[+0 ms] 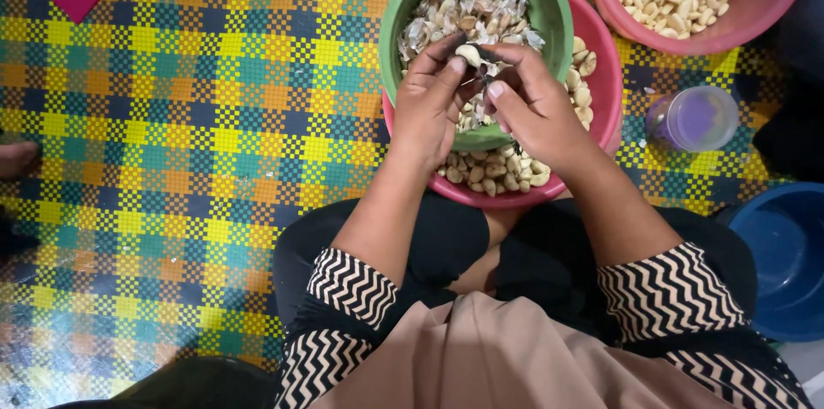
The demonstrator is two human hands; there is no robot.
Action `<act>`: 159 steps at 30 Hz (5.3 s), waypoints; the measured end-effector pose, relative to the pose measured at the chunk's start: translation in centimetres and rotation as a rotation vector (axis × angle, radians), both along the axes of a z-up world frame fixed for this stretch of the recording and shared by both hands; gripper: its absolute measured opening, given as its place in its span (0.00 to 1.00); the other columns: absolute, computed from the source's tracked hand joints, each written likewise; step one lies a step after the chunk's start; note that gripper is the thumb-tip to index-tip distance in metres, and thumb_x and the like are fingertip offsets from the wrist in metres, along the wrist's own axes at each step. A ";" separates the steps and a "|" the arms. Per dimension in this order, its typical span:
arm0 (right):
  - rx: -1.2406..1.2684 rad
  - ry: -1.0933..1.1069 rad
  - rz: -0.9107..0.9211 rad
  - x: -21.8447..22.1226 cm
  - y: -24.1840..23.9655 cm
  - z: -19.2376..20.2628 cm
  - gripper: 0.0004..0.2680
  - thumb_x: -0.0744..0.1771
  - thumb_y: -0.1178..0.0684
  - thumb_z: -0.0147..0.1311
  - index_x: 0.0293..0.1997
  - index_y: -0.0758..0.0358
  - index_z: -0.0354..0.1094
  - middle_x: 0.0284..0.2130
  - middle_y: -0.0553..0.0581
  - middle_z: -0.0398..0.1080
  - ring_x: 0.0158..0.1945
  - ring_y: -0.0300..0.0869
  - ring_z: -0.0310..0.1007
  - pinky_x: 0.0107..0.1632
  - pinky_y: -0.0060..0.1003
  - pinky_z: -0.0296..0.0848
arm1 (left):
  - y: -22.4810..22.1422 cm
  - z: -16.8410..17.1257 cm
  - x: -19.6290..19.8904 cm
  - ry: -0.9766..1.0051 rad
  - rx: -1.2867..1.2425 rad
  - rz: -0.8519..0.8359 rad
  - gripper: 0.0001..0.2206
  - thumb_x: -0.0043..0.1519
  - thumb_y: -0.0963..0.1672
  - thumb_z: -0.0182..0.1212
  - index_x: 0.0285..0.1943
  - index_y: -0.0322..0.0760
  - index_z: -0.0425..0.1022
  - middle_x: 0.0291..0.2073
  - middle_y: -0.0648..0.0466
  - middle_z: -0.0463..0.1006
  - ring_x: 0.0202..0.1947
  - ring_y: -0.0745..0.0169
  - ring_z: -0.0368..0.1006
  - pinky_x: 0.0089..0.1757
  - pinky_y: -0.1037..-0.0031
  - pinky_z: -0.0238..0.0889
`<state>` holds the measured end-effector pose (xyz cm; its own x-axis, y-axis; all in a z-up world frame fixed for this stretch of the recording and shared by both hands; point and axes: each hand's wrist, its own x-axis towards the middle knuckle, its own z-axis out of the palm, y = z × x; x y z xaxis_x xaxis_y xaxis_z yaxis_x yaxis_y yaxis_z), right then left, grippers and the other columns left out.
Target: Peeling skins or shells from nuts and sorting them into various bowls while sitting on a mat.
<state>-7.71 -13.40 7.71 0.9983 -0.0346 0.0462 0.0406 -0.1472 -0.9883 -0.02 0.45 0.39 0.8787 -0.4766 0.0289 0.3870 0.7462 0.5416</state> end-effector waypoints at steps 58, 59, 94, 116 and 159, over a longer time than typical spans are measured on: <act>-0.025 0.176 -0.283 0.8 -4.5 0.3 0.16 0.73 0.54 0.40 0.70 0.65 0.58 0.37 0.51 0.69 0.26 0.31 0.61 0.26 0.24 0.59 | 1.9 1.0 -0.1 -0.281 0.568 -0.289 0.20 0.64 0.35 0.51 0.67 0.33 0.69 0.52 0.49 0.77 0.44 0.68 0.72 0.46 0.79 0.71; -0.028 0.172 -0.275 0.7 -4.6 0.3 0.16 0.73 0.55 0.41 0.70 0.66 0.58 0.37 0.52 0.69 0.26 0.32 0.61 0.26 0.24 0.59 | 1.8 0.9 0.0 -0.247 0.564 -0.302 0.20 0.64 0.35 0.49 0.67 0.32 0.69 0.55 0.49 0.76 0.45 0.67 0.72 0.46 0.78 0.72; -0.345 0.061 -0.217 -0.5 -8.0 2.8 0.15 0.71 0.59 0.42 0.66 0.73 0.63 0.37 0.57 0.71 0.28 0.37 0.64 0.30 0.28 0.63 | -5.1 -1.5 -2.8 -1.129 1.856 -0.151 0.29 0.61 0.51 0.56 0.73 0.46 0.61 0.76 0.43 0.50 0.72 0.27 0.49 0.61 0.32 0.45; -0.330 0.027 -0.208 -0.2 -7.7 2.9 0.15 0.71 0.58 0.43 0.65 0.71 0.65 0.34 0.55 0.70 0.30 0.37 0.64 0.32 0.29 0.64 | -3.7 -0.3 5.8 -0.786 1.241 0.267 0.13 0.57 0.40 0.60 0.51 0.37 0.78 0.42 0.51 0.81 0.40 0.55 0.74 0.44 0.70 0.68; -0.410 -0.151 -0.064 -0.2 0.9 0.8 0.17 0.70 0.63 0.43 0.69 0.74 0.56 0.63 0.67 0.64 0.61 0.48 0.68 0.59 0.37 0.67 | -0.9 -1.9 0.2 0.044 0.029 0.084 0.16 0.67 0.36 0.59 0.65 0.28 0.72 0.52 0.45 0.79 0.49 0.56 0.80 0.52 0.69 0.78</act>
<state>-7.88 -12.51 8.55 0.9758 -0.0447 0.2141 0.1580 -0.5330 -0.8312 0.23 -0.45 -1.52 0.9158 -0.4011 -0.0232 0.3473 0.7614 0.5474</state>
